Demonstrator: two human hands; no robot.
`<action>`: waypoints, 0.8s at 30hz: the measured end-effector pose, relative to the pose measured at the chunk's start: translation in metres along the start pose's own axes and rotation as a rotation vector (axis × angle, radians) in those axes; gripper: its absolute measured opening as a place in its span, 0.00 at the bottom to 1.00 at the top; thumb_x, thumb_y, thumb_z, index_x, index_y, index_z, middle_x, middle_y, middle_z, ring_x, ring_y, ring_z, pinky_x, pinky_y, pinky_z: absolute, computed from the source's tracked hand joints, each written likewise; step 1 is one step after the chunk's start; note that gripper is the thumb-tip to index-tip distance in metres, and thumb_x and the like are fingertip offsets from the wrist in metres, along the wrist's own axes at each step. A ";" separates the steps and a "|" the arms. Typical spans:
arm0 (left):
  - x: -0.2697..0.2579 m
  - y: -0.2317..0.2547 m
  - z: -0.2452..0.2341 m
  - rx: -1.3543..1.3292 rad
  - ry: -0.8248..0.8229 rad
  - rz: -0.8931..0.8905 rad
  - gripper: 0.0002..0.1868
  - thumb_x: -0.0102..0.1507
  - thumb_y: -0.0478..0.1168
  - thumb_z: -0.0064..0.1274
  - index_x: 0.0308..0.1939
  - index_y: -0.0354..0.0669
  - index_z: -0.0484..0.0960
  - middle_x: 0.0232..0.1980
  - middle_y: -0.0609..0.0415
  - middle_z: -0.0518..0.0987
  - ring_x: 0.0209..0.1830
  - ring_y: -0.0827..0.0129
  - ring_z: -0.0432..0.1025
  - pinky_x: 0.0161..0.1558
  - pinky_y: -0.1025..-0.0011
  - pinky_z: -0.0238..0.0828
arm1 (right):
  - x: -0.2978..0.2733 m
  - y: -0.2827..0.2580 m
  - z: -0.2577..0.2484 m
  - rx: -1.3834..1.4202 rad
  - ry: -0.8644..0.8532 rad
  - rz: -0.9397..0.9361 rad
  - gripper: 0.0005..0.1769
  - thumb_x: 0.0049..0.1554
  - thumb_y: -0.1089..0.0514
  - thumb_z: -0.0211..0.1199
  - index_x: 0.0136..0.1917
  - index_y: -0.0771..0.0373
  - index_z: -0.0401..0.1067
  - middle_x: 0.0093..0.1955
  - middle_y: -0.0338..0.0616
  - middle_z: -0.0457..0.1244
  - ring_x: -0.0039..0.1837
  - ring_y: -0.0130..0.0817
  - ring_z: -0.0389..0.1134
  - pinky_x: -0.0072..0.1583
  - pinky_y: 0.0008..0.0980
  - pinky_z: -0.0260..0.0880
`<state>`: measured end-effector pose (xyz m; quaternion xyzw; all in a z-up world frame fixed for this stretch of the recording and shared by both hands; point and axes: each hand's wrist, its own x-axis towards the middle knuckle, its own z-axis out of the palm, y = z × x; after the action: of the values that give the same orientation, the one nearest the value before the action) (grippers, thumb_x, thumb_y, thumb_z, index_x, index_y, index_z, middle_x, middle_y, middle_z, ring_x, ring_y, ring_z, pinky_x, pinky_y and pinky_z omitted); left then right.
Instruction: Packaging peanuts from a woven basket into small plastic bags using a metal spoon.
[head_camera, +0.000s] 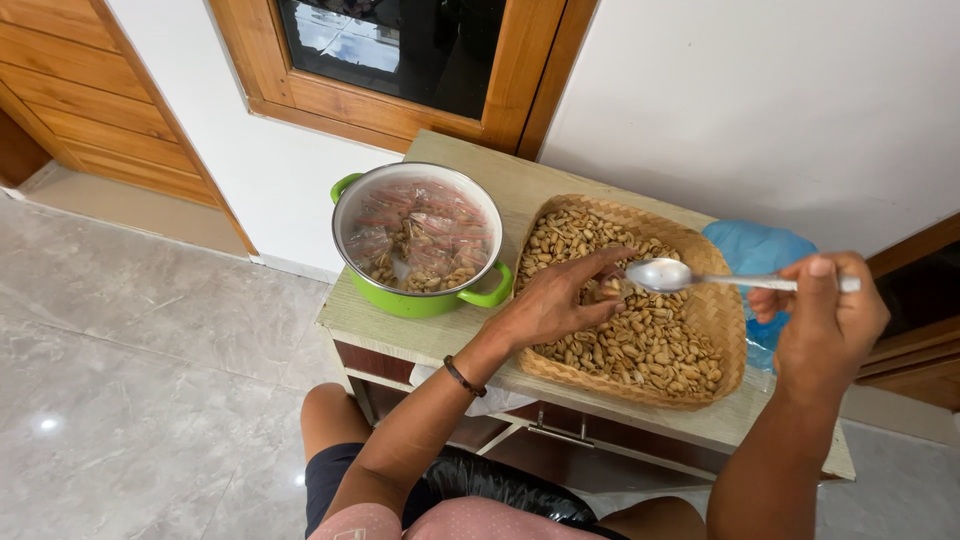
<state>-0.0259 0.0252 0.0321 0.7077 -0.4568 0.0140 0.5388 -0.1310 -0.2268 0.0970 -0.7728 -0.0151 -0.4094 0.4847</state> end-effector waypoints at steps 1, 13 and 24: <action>0.000 -0.002 0.001 0.001 0.000 -0.001 0.37 0.65 0.45 0.57 0.76 0.56 0.60 0.61 0.46 0.82 0.60 0.58 0.80 0.56 0.57 0.80 | -0.006 0.007 -0.003 0.001 0.000 0.000 0.20 0.81 0.52 0.51 0.51 0.70 0.65 0.36 0.55 0.62 0.36 0.40 0.66 0.39 0.32 0.68; 0.001 -0.001 0.002 0.017 0.048 0.016 0.35 0.65 0.46 0.58 0.75 0.60 0.63 0.70 0.47 0.77 0.54 0.61 0.80 0.48 0.64 0.78 | -0.044 0.036 -0.014 -0.512 0.114 -0.028 0.21 0.70 0.56 0.66 0.70 0.70 0.69 0.65 0.57 0.67 0.66 0.48 0.69 0.59 0.42 0.68; 0.002 0.003 0.008 0.100 0.128 0.117 0.32 0.65 0.36 0.57 0.73 0.38 0.68 0.51 0.35 0.83 0.47 0.44 0.82 0.51 0.49 0.80 | -0.023 -0.008 0.079 -0.387 -0.629 -0.007 0.11 0.65 0.53 0.63 0.52 0.64 0.78 0.45 0.58 0.69 0.50 0.56 0.75 0.45 0.50 0.78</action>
<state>-0.0309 0.0179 0.0319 0.7035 -0.4609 0.1133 0.5290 -0.1010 -0.1542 0.0731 -0.9381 -0.0883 -0.1487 0.3000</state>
